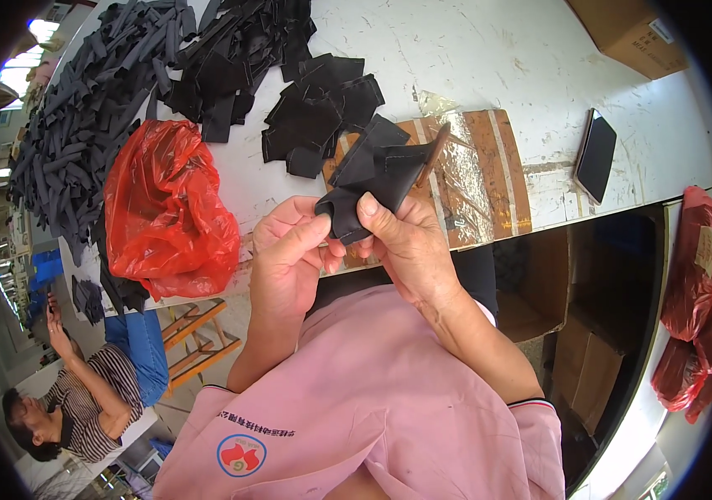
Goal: Inspecting and manipulating small black flexible strips at a workstation.
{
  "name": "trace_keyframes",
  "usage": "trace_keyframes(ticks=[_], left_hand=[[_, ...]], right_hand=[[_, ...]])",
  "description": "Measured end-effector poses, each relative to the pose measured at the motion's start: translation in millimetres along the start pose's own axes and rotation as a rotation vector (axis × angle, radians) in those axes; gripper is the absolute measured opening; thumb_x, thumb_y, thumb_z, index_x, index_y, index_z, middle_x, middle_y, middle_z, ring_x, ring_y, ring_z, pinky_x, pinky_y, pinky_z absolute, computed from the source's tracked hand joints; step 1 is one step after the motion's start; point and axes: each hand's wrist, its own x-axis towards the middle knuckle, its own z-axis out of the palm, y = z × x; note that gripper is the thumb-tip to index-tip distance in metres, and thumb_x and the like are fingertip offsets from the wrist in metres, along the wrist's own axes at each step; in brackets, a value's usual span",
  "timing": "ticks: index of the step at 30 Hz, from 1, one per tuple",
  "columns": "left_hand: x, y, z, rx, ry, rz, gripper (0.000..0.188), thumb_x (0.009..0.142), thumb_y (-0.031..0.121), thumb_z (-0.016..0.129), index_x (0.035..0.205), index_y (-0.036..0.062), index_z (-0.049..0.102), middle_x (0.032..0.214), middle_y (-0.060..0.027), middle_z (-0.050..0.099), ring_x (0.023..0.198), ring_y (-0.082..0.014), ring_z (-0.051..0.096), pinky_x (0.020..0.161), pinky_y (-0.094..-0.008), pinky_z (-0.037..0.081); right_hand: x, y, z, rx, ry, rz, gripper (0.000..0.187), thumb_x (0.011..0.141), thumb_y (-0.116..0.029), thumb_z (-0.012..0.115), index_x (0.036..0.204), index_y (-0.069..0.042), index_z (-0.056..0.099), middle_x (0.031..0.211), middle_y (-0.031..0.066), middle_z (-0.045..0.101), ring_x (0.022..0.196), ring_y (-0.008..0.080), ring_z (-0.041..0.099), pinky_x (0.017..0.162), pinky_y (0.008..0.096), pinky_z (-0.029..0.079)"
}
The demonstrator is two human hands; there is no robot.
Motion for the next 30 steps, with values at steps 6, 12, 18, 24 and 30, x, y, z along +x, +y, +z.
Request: trace_keyframes(ticks=[6,12,18,24,30], left_hand=[[5,-4,-4,0.24,0.119,0.154,0.008,0.075,0.0,0.058,0.082,-0.0039,0.055,0.067,-0.0045,0.057,0.057,-0.0072,0.051,0.05,-0.0183,0.039],[-4,-14,3,0.67,0.049,0.448,0.008,0.072,0.0,0.061,0.077,-0.0015,0.056,0.065,-0.0069,0.056,0.057,-0.0082,0.052,0.052,-0.0216,0.041],[2,-34,2,0.855,0.248,0.717,0.01,0.072,-0.004,0.06,0.08,-0.0009,0.056,0.065,-0.0064,0.057,0.054,-0.0067,0.051,0.047,-0.0213,0.04],[6,-14,-5,-0.301,-0.126,-0.022,0.016,0.073,-0.008,0.052,0.086,0.0008,0.05,0.069,0.0001,0.051,0.041,-0.0003,0.031,0.038,-0.0147,0.024],[20,-38,3,0.322,0.156,0.407,0.021,0.069,-0.011,0.047,0.087,-0.0004,0.052,0.074,-0.0019,0.055,0.045,-0.0001,0.039,0.04,-0.0152,0.029]], right_hand=[[-4,-15,-18,-1.321,0.024,-0.06,0.033,0.078,-0.033,0.06,0.079,0.0,0.056,0.065,0.0087,0.056,0.053,0.0179,0.051,0.05,0.0286,0.041],[-22,-24,14,-1.079,0.069,-0.566,0.027,0.068,-0.021,0.07,0.077,0.001,0.058,0.067,0.0078,0.052,0.056,0.0151,0.051,0.05,0.0266,0.041],[-2,-7,5,-1.252,0.108,-0.804,0.009,0.067,0.004,0.058,0.076,0.001,0.058,0.068,0.0109,0.052,0.056,0.0264,0.052,0.052,0.0333,0.044],[7,-3,-14,-0.682,0.122,-0.384,0.007,0.069,0.004,0.057,0.074,-0.001,0.059,0.064,0.0056,0.054,0.05,0.0149,0.048,0.047,0.0253,0.038],[-3,2,-14,0.184,-0.155,0.185,0.01,0.078,-0.013,0.062,0.078,-0.004,0.057,0.066,-0.0005,0.052,0.054,0.0069,0.044,0.049,0.018,0.035]])
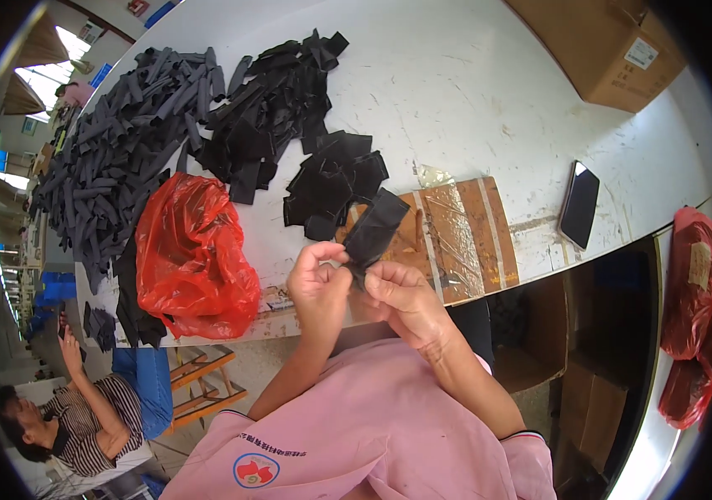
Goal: Inspecting and manipulating small black flexible strips at a workstation.
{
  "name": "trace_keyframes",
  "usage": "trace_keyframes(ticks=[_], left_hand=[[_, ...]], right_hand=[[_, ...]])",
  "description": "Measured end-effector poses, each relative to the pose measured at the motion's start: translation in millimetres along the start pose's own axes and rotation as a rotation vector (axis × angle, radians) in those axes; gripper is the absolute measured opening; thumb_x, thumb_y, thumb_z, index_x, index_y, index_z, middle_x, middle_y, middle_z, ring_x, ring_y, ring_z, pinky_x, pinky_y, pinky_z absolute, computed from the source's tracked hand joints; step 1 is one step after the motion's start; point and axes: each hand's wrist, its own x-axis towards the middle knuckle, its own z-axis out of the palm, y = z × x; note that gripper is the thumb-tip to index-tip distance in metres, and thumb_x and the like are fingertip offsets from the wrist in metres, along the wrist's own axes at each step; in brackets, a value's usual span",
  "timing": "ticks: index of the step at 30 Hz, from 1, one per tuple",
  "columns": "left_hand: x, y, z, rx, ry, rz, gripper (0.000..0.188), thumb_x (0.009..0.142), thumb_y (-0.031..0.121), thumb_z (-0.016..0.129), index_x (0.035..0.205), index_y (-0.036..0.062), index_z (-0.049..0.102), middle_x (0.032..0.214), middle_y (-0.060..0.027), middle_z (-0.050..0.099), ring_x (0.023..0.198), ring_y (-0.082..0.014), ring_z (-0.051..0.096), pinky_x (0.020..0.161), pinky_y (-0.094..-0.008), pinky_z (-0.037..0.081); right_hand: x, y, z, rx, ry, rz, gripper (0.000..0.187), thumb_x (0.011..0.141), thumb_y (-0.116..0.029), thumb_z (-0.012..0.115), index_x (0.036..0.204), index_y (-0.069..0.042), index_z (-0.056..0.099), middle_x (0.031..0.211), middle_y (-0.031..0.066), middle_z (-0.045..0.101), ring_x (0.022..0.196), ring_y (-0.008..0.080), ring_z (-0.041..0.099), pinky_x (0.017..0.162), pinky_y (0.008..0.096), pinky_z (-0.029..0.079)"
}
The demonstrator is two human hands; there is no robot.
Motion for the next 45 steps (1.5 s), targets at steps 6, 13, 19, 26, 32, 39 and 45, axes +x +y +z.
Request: trace_keyframes(ticks=[6,13,19,26,32,39,45], left_hand=[[5,8,-15,-0.335,-0.219,-0.252,0.022,0.073,-0.009,0.048,0.093,-0.0008,0.049,0.074,-0.005,0.054,0.044,-0.0027,0.039,0.041,-0.018,0.032],[-12,57,1,-0.464,-0.499,-0.359,0.028,0.074,-0.009,0.05,0.101,-0.0024,0.045,0.08,-0.0061,0.053,0.055,-0.0051,0.046,0.044,-0.0163,0.035],[-18,34,29,0.068,-0.132,0.401,0.014,0.08,-0.003,0.055,0.092,-0.0029,0.05,0.086,-0.0068,0.054,0.06,-0.0053,0.048,0.049,-0.0163,0.04],[-10,68,34,-0.538,-0.275,-0.203,0.017,0.077,-0.003,0.057,0.088,0.0029,0.046,0.07,-0.0055,0.055,0.051,-0.0038,0.046,0.041,-0.0154,0.033],[21,106,36,-0.958,-0.996,-0.272,0.027,0.08,0.009,0.054,0.095,0.001,0.034,0.067,-0.011,0.049,0.042,-0.01,0.041,0.036,-0.0199,0.03],[48,34,41,-1.241,-0.644,-0.837,0.023,0.089,0.008,0.037,0.108,0.0014,0.047,0.081,-0.0098,0.059,0.032,-0.0008,0.031,0.032,-0.0168,0.022],[45,44,38,-1.478,-0.457,-0.857,0.029,0.088,0.007,0.034,0.112,-0.0023,0.047,0.088,-0.0116,0.059,0.033,-0.004,0.032,0.032,-0.0176,0.024]], right_hand=[[0,-6,-18,-0.216,0.111,-0.17,0.015,0.08,-0.02,0.06,0.077,-0.006,0.055,0.07,-0.0008,0.05,0.06,0.0065,0.045,0.055,0.0175,0.037],[-12,-24,8,-0.446,-0.116,-0.695,0.015,0.078,-0.014,0.061,0.072,-0.003,0.053,0.087,0.0044,0.051,0.08,0.0125,0.047,0.072,0.0245,0.037],[-27,-41,25,-0.935,0.054,-0.814,0.009,0.08,-0.007,0.056,0.075,-0.002,0.051,0.079,0.0059,0.053,0.067,0.0112,0.048,0.06,0.0221,0.039],[-40,-53,37,-0.843,0.172,-0.681,0.014,0.083,-0.011,0.053,0.073,-0.002,0.048,0.066,0.0022,0.046,0.059,0.0088,0.041,0.053,0.0216,0.035],[-55,-100,84,-0.828,-0.077,-0.536,0.018,0.084,-0.017,0.054,0.074,-0.002,0.05,0.064,-0.0021,0.047,0.061,0.0045,0.041,0.052,0.02,0.034],[-6,-93,1,-0.479,0.13,-0.143,0.024,0.085,-0.025,0.053,0.073,-0.004,0.053,0.058,-0.0028,0.042,0.052,0.0052,0.034,0.046,0.0188,0.029],[5,-98,16,-0.582,0.053,-0.197,0.025,0.085,-0.025,0.054,0.071,-0.004,0.052,0.058,-0.0025,0.042,0.051,0.0059,0.035,0.046,0.0195,0.031]])
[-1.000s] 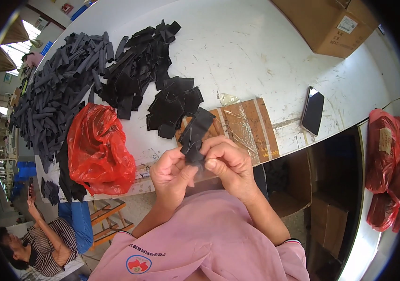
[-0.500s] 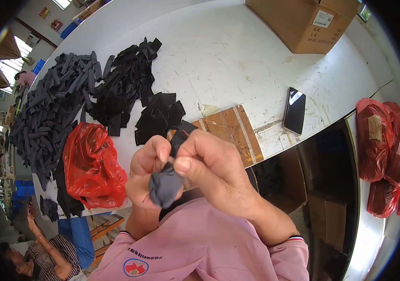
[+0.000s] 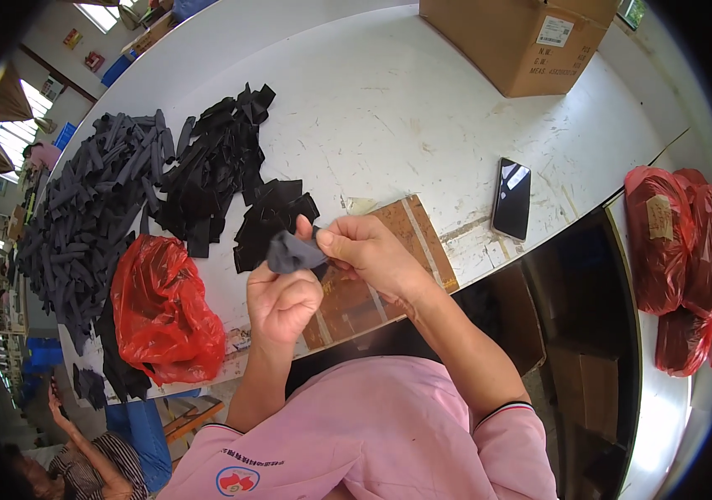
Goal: Inspecting and manipulating small black flexible strips at a workstation.
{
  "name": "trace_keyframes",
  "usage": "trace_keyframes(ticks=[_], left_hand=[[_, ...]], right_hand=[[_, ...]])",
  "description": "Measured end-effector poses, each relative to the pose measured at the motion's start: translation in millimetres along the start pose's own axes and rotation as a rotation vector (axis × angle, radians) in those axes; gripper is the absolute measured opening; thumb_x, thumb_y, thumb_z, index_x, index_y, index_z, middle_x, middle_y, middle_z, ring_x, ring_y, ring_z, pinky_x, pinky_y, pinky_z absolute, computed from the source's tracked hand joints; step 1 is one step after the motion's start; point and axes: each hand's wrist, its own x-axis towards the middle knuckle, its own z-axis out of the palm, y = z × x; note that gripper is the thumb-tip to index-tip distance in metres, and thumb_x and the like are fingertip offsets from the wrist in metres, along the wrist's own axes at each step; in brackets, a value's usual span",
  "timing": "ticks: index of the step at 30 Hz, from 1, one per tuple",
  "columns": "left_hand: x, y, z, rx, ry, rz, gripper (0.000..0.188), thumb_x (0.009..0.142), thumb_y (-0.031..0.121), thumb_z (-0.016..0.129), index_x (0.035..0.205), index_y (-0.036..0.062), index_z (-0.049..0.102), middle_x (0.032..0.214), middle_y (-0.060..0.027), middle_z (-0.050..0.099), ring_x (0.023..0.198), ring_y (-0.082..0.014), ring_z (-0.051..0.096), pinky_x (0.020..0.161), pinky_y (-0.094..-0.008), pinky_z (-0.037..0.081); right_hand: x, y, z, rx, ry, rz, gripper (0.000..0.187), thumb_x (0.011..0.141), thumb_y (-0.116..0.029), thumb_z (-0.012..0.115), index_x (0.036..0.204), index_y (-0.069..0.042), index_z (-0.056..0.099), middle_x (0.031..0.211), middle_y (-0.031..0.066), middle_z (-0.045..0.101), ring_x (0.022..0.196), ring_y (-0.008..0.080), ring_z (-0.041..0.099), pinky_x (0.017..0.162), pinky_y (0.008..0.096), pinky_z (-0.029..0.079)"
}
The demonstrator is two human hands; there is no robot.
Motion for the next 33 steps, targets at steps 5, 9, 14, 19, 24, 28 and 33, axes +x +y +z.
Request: trace_keyframes(ticks=[5,9,14,19,24,28,33], left_hand=[[5,6,-18,-0.078,0.042,0.073,0.029,0.087,0.005,0.034,0.112,-0.0029,0.046,0.087,-0.0102,0.058,0.037,-0.0048,0.032,0.034,-0.0168,0.025],[-6,1,-21,0.571,-0.024,0.031,0.03,0.083,0.002,0.041,0.113,0.0015,0.046,0.088,-0.0068,0.056,0.043,-0.0044,0.036,0.04,-0.0169,0.029],[0,-3,11,1.795,-0.077,0.761,0.022,0.081,0.005,0.054,0.103,-0.0018,0.054,0.097,-0.0093,0.056,0.073,-0.0093,0.05,0.068,-0.0208,0.04],[-4,-16,19,1.527,-0.132,0.778,0.015,0.077,-0.006,0.053,0.091,-0.0036,0.057,0.092,-0.011,0.058,0.084,-0.0125,0.054,0.076,-0.0235,0.041],[-7,-5,-10,1.374,-0.019,0.767,0.01,0.08,0.002,0.056,0.089,-0.001,0.056,0.094,-0.0159,0.058,0.084,-0.0183,0.054,0.078,-0.0319,0.042],[6,-11,3,1.187,-0.066,0.495,0.02,0.072,-0.009,0.051,0.091,-0.0035,0.057,0.092,-0.0113,0.058,0.091,-0.0182,0.054,0.08,-0.0287,0.043],[11,-26,24,1.773,-0.221,0.541,0.01,0.069,0.0,0.065,0.077,-0.0022,0.059,0.08,-0.0054,0.057,0.069,-0.0076,0.051,0.059,-0.0209,0.041]], right_hand=[[5,10,-4,-0.056,-0.013,-0.003,0.026,0.084,-0.026,0.054,0.071,-0.004,0.052,0.058,-0.0022,0.042,0.052,0.0063,0.037,0.047,0.0201,0.032],[4,36,-20,0.083,-0.014,-0.004,0.025,0.085,-0.025,0.053,0.072,-0.004,0.051,0.057,-0.0015,0.041,0.052,0.0073,0.039,0.047,0.0209,0.033],[-4,10,-12,-0.232,0.096,-0.038,0.027,0.085,-0.028,0.052,0.075,-0.003,0.052,0.057,0.0013,0.044,0.054,0.0084,0.042,0.049,0.0226,0.035],[-18,-12,2,-1.035,0.22,-0.78,0.035,0.08,-0.036,0.055,0.08,-0.001,0.054,0.065,0.0078,0.051,0.065,0.0185,0.053,0.054,0.0285,0.042],[-6,11,-6,-1.449,0.077,-0.72,0.034,0.076,-0.035,0.057,0.062,-0.004,0.05,0.06,0.0095,0.053,0.06,0.0262,0.055,0.05,0.0346,0.043],[-6,18,-10,-1.367,0.122,-0.72,0.03,0.078,-0.031,0.056,0.065,-0.004,0.053,0.057,0.0102,0.053,0.058,0.0268,0.056,0.049,0.0355,0.043],[-11,22,-16,-1.064,0.126,-0.847,0.022,0.079,-0.024,0.055,0.072,-0.004,0.053,0.064,0.0121,0.054,0.06,0.0301,0.055,0.05,0.0385,0.042]])
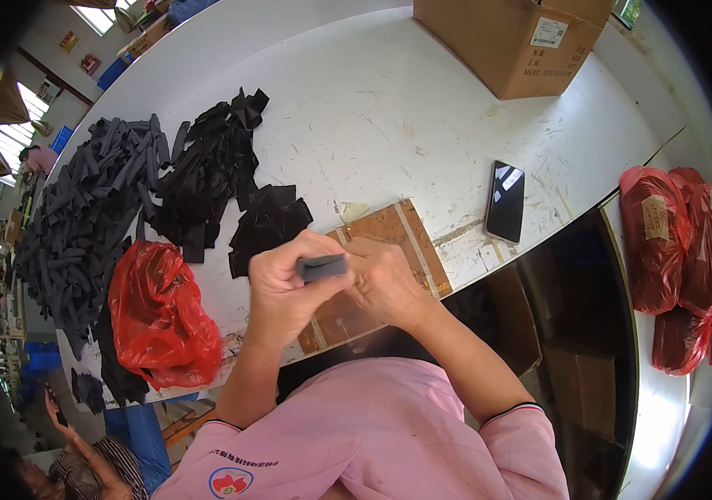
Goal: Inspecting and manipulating small black flexible strips at a workstation.
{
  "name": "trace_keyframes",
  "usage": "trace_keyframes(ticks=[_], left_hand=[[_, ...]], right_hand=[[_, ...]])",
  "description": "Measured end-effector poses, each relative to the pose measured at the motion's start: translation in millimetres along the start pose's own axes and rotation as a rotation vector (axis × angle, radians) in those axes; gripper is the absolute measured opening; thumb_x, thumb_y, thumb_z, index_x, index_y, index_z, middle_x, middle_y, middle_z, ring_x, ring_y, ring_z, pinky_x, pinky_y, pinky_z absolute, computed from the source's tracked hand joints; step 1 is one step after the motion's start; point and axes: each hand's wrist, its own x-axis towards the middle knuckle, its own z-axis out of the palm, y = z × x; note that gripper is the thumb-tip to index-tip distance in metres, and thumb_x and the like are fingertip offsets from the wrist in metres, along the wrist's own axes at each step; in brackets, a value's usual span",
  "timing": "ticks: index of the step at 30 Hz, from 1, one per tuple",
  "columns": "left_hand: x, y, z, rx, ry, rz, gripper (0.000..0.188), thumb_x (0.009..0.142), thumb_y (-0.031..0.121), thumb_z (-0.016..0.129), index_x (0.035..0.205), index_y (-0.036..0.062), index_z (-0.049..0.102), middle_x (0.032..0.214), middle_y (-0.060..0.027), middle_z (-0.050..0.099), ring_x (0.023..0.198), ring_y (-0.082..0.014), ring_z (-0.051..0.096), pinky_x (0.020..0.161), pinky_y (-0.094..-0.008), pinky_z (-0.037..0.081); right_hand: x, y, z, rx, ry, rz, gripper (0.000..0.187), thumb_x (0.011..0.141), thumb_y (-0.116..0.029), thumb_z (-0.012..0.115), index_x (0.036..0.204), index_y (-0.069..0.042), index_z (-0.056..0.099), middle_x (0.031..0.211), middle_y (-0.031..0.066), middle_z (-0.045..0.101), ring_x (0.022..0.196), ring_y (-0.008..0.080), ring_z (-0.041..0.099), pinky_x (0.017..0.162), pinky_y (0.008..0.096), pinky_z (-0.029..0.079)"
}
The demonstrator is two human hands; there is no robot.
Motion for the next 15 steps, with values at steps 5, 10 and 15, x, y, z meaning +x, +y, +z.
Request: trace_keyframes(ticks=[5,10,15], left_hand=[[-5,-20,-4,0.064,0.093,-0.219,0.011,0.072,0.001,0.066,0.077,-0.0041,0.058,0.075,-0.0075,0.061,0.066,-0.0087,0.054,0.062,-0.0208,0.045],[-6,-7,4,-0.049,0.21,0.06,0.013,0.078,0.008,0.061,0.083,-0.0034,0.057,0.077,-0.0079,0.06,0.065,-0.0088,0.052,0.06,-0.02,0.042],[3,-5,-17,0.266,-0.097,-0.018,0.021,0.082,0.016,0.057,0.076,-0.0041,0.057,0.073,-0.006,0.059,0.062,-0.0071,0.052,0.056,-0.0187,0.041]], right_hand=[[-13,10,16,0.017,-0.162,0.164,0.025,0.082,-0.028,0.05,0.073,-0.004,0.052,0.065,0.0123,0.053,0.06,0.0329,0.053,0.05,0.039,0.042],[-3,-3,1,0.018,-0.174,0.177,0.023,0.081,-0.027,0.053,0.075,-0.005,0.054,0.065,0.0118,0.054,0.061,0.0319,0.054,0.051,0.0386,0.043],[-8,0,5,-0.036,-0.097,0.123,0.021,0.08,-0.027,0.055,0.077,-0.007,0.057,0.066,0.0113,0.056,0.06,0.0304,0.055,0.05,0.0374,0.043]])
